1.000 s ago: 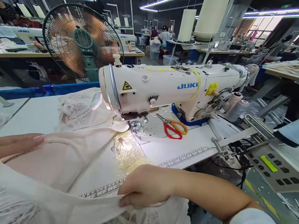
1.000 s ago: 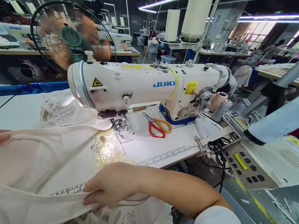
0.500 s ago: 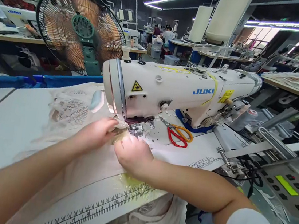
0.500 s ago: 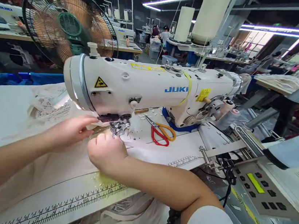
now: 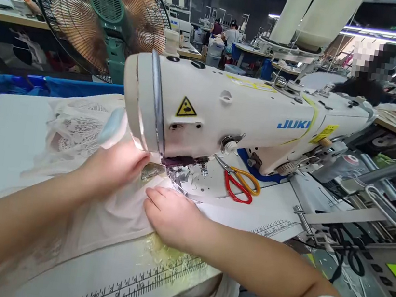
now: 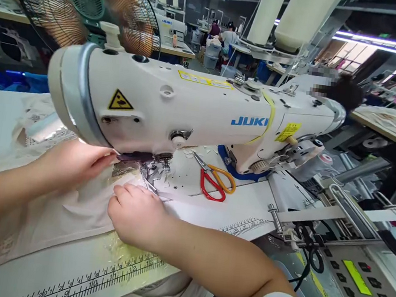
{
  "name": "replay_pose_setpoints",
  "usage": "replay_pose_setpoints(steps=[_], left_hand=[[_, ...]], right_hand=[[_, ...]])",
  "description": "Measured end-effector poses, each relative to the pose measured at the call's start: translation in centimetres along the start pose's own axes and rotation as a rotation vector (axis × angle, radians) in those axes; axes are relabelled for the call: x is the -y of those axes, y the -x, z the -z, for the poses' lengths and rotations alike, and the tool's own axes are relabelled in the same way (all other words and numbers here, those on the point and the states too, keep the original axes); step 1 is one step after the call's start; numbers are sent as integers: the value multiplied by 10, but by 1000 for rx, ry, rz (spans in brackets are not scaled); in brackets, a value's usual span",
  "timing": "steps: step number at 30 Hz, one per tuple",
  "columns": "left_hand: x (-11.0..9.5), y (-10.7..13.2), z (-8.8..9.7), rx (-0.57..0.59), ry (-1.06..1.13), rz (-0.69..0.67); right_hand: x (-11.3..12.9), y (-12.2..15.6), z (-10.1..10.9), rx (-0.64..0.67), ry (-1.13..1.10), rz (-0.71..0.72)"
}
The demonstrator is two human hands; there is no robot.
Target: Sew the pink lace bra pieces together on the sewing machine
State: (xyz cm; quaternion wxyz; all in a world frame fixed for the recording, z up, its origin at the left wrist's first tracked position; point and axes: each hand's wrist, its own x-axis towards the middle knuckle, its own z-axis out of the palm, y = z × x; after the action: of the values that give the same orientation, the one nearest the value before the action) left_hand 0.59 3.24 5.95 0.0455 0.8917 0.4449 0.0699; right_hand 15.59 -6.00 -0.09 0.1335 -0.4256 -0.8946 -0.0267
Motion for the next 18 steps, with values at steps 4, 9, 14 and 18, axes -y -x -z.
replay_pose_setpoints(steps=[4,9,14,18], left_hand=[[11,43,-30,-4,205,-441],[22,57,-68,-132,92,-511],[21,39,-73,-190,12,-453],[14,31,-67,-247,7,-444]], right_hand=[[-5,2,2,28,-26,16],[-4,17,13,-65,27,121],[-18,26,27,20,22,213],[-25,20,37,-5,-48,145]])
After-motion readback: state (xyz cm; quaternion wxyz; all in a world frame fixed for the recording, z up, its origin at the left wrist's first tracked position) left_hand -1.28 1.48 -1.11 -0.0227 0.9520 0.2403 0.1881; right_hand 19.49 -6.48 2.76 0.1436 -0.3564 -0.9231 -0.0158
